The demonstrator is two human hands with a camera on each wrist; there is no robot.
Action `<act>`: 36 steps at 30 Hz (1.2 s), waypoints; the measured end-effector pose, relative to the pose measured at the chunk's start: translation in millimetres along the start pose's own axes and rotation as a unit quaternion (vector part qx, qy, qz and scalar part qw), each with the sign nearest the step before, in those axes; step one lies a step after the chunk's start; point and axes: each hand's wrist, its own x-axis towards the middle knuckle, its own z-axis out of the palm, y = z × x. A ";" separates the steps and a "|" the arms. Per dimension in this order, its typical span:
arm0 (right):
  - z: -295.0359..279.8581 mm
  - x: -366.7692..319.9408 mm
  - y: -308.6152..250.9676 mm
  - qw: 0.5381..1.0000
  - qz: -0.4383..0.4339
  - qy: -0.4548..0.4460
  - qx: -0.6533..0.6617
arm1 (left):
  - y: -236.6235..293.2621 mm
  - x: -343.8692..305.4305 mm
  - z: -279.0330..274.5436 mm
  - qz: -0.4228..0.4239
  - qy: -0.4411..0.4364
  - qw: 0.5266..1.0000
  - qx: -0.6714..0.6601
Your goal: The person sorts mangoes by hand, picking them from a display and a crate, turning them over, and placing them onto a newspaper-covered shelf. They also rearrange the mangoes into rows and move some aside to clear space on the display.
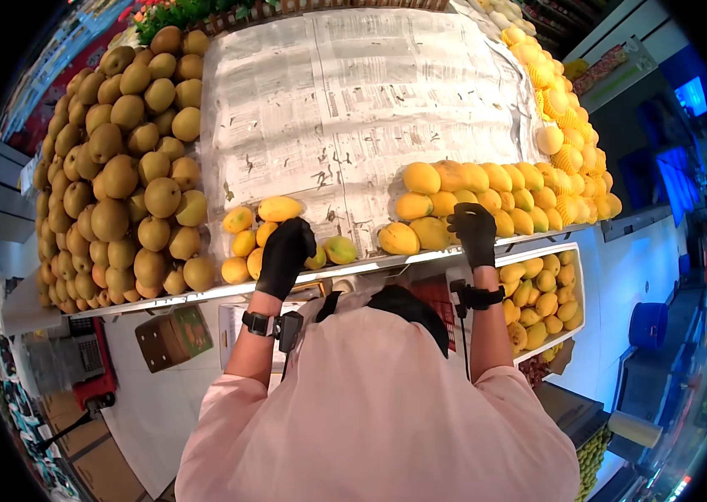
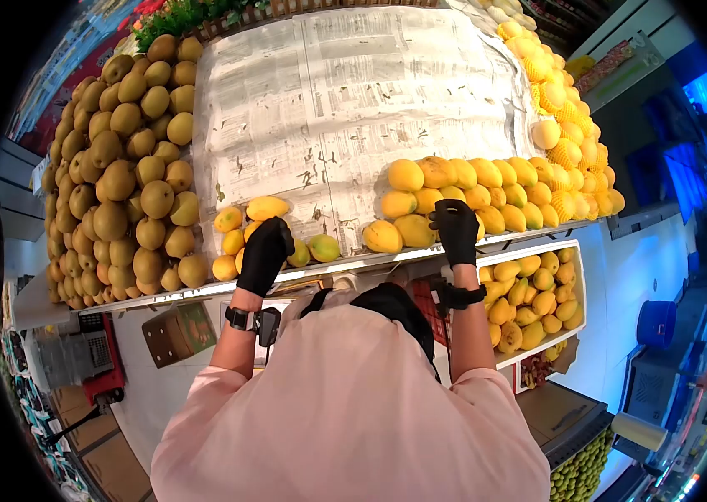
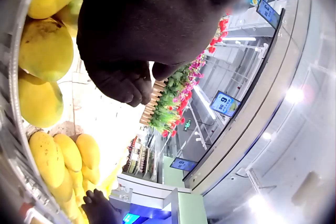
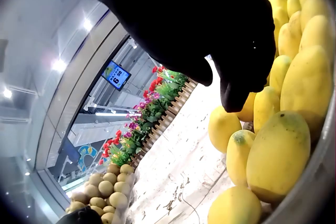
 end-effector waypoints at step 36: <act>170.5 -40.5 6.9 0.752 -0.221 -0.471 -0.406 | 5.9 -32.4 -32.1 -0.025 0.244 0.919 -0.310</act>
